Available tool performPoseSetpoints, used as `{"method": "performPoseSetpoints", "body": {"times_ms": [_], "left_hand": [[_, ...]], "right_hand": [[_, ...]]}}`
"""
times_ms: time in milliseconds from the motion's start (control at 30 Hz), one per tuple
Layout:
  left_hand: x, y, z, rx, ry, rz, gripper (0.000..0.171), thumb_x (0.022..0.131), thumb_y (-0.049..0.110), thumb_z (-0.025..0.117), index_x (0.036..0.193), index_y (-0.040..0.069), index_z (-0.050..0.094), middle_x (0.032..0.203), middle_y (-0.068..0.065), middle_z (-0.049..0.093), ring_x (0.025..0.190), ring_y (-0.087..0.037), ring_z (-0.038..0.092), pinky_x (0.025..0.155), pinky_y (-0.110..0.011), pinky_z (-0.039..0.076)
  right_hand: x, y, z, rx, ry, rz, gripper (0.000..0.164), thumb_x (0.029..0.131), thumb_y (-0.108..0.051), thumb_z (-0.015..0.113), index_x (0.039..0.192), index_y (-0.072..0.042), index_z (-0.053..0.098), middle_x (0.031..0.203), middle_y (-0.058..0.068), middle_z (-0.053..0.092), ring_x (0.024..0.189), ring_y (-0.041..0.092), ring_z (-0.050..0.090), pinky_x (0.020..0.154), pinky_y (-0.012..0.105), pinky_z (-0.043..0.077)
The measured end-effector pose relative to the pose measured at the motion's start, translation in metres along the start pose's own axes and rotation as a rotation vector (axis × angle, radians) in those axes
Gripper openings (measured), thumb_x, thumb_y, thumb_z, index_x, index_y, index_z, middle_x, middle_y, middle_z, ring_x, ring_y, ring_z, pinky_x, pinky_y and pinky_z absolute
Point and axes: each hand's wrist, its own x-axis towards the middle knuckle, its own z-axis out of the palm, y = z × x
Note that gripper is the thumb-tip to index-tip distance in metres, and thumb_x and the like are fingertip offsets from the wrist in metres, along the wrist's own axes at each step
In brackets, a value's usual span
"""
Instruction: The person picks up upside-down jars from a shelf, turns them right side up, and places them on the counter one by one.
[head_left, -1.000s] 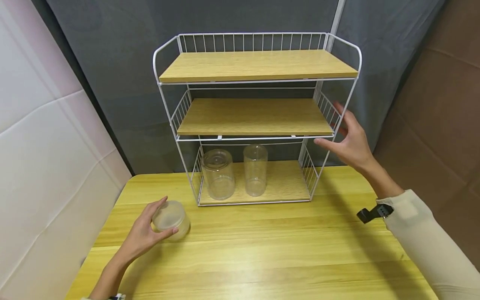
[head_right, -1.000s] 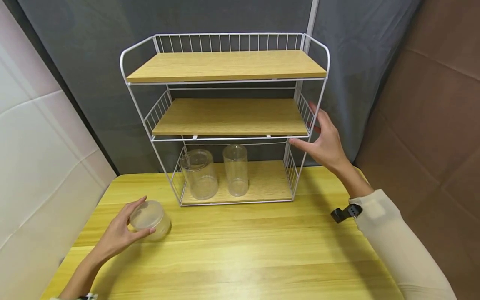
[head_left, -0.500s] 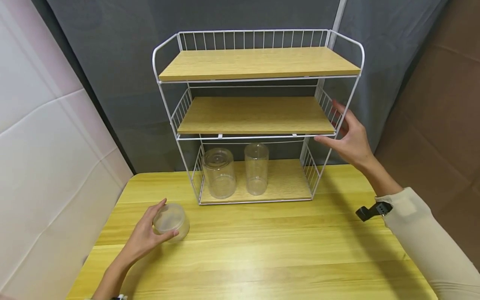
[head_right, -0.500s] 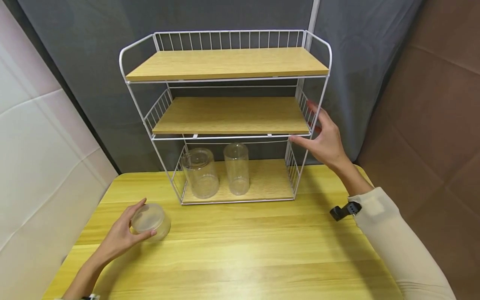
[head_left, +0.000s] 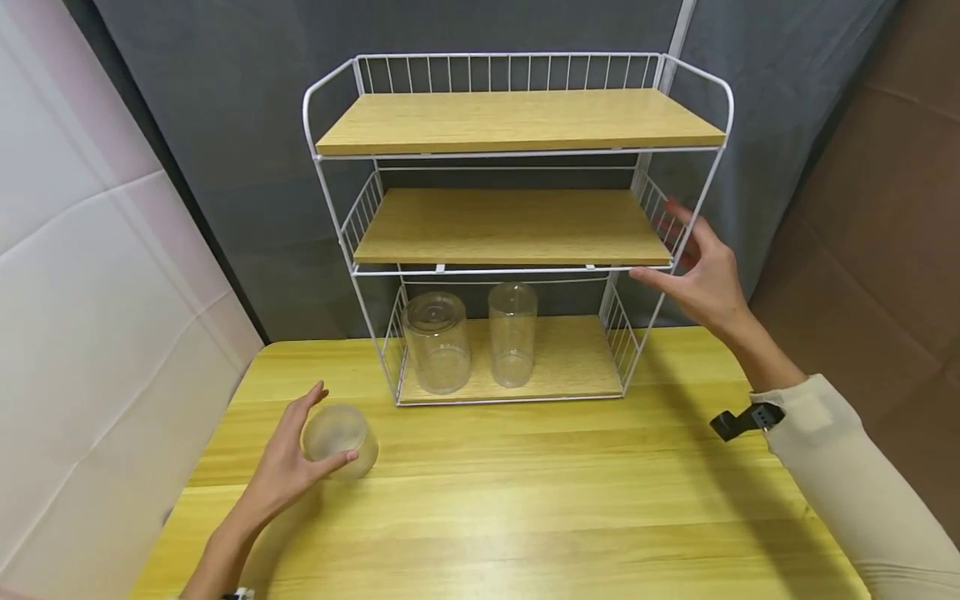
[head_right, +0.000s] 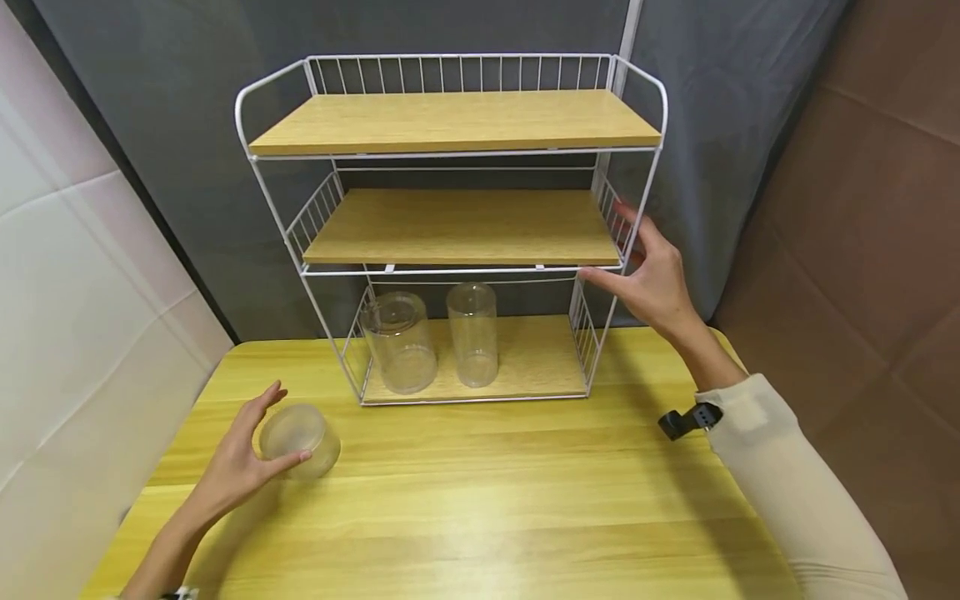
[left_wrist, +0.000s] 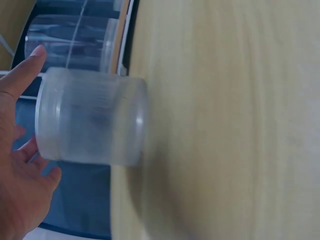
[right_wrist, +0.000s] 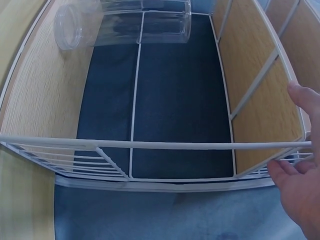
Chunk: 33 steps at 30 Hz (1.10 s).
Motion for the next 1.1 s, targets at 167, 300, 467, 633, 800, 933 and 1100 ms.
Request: {"method": "performPoseSetpoints", "body": {"times_ms": [167,300,467,633,800,933,1100], "left_hand": [[0.010,0.013,-0.002,0.030,0.058,0.074,0.114,0.069,0.002,0.096,0.163,0.000,0.033,0.154,-0.030,0.045,0.141,-0.047,0.041,0.123,-0.042,0.031],[0.016,0.026,-0.001,0.029,0.107,0.152,0.116,0.064,-0.002,0.097,0.163,0.002,0.036,0.153,-0.028,0.048,0.146,-0.019,0.040,0.117,-0.009,0.023],[0.026,0.046,0.001,-0.010,0.127,0.223,0.118,0.063,-0.007,0.095,0.165,0.008,0.036,0.156,-0.025,0.049,0.147,-0.005,0.037,0.120,-0.012,0.024],[0.037,0.068,0.006,-0.026,0.103,0.209,0.116,0.068,-0.004,0.095,0.166,0.015,0.037,0.157,-0.021,0.049,0.147,-0.020,0.041,0.118,-0.012,0.025],[0.048,0.083,0.016,-0.030,0.067,0.209,0.112,0.071,0.000,0.096,0.165,0.013,0.037,0.159,-0.021,0.047,0.145,-0.037,0.043,0.122,-0.024,0.029],[0.057,0.089,0.026,-0.035,0.056,0.205,0.112,0.073,0.004,0.096,0.166,0.010,0.035,0.162,-0.020,0.043,0.147,-0.041,0.042,0.122,-0.056,0.035],[0.067,0.095,0.038,-0.075,0.072,0.197,0.110,0.073,0.005,0.096,0.163,0.001,0.034,0.163,-0.024,0.039,0.149,-0.045,0.038,0.118,-0.071,0.032]], "right_hand": [[0.000,0.001,-0.001,0.002,0.011,-0.021,0.098,0.075,0.005,0.092,0.160,-0.010,0.047,0.142,0.024,0.062,0.119,0.007,0.064,0.092,0.008,0.051],[0.000,0.002,0.000,-0.003,0.016,-0.043,0.096,0.073,0.008,0.092,0.158,-0.008,0.048,0.141,0.023,0.064,0.120,0.011,0.064,0.094,0.008,0.051],[0.002,0.002,0.000,0.004,0.023,-0.053,0.094,0.072,0.010,0.092,0.155,-0.004,0.051,0.141,0.023,0.064,0.125,0.021,0.065,0.098,0.011,0.051],[0.002,0.002,0.000,0.006,0.021,-0.052,0.093,0.073,0.010,0.091,0.155,-0.003,0.050,0.142,0.024,0.063,0.130,0.030,0.064,0.103,0.015,0.052],[0.002,0.002,0.000,0.006,0.027,-0.048,0.093,0.073,0.009,0.092,0.155,-0.004,0.050,0.143,0.024,0.063,0.129,0.027,0.064,0.102,0.015,0.052],[0.002,0.003,0.000,0.009,0.034,-0.048,0.093,0.073,0.009,0.092,0.155,-0.004,0.051,0.143,0.024,0.063,0.128,0.022,0.065,0.101,0.014,0.052],[0.002,0.002,0.001,0.005,0.027,-0.048,0.091,0.074,0.008,0.092,0.154,-0.003,0.051,0.143,0.023,0.063,0.129,0.023,0.064,0.102,0.015,0.052]]}}
